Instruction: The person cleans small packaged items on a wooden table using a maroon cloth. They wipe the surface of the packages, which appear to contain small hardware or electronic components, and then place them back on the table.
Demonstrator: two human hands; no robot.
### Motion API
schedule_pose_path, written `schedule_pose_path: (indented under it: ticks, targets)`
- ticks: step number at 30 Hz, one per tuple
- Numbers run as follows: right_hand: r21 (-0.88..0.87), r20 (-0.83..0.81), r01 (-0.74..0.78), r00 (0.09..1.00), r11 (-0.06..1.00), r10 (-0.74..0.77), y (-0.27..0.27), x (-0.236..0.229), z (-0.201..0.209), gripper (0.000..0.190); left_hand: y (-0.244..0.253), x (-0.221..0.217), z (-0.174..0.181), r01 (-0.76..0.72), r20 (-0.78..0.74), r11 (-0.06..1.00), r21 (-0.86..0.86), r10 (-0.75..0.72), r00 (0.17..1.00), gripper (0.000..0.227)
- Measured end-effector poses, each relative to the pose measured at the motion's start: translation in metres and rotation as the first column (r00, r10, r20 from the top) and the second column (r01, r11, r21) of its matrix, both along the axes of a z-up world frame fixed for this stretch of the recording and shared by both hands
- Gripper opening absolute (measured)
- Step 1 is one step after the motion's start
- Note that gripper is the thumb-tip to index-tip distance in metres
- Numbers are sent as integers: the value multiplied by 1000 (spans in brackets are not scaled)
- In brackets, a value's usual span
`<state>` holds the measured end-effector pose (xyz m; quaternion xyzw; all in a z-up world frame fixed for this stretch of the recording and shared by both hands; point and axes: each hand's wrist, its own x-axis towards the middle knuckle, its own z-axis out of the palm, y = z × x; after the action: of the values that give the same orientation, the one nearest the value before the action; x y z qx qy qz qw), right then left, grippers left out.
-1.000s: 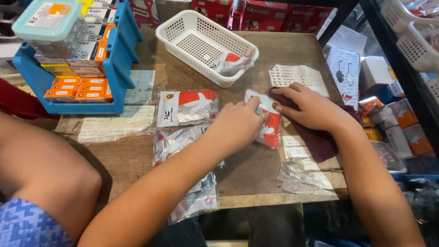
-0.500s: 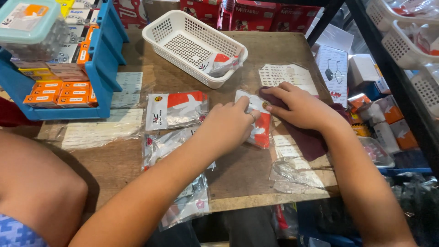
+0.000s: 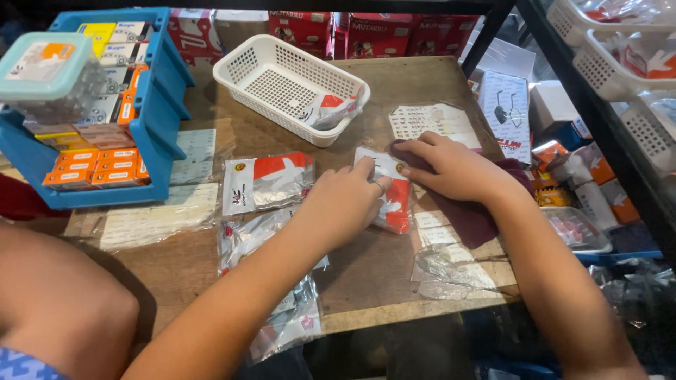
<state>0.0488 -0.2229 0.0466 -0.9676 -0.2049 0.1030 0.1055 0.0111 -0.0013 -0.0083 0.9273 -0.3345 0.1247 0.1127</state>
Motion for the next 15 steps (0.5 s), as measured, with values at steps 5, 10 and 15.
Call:
schedule_pose_path:
  ticks: [5,10,15]
  targets:
    - [17,9,-7,1000,1000,6,-3,4,-6,46,-1,0,0,-1,13,1000,16,1,1000,22]
    - [45,5,0,1000,999,0,-2,-1,-4,45,1,-1,0,10,46,999,48,-13,999,23]
    - [10,28,-12,1000,1000,11,-3,-2,-3,45,2,-3,3,17,10,999,31,-17,1000,23]
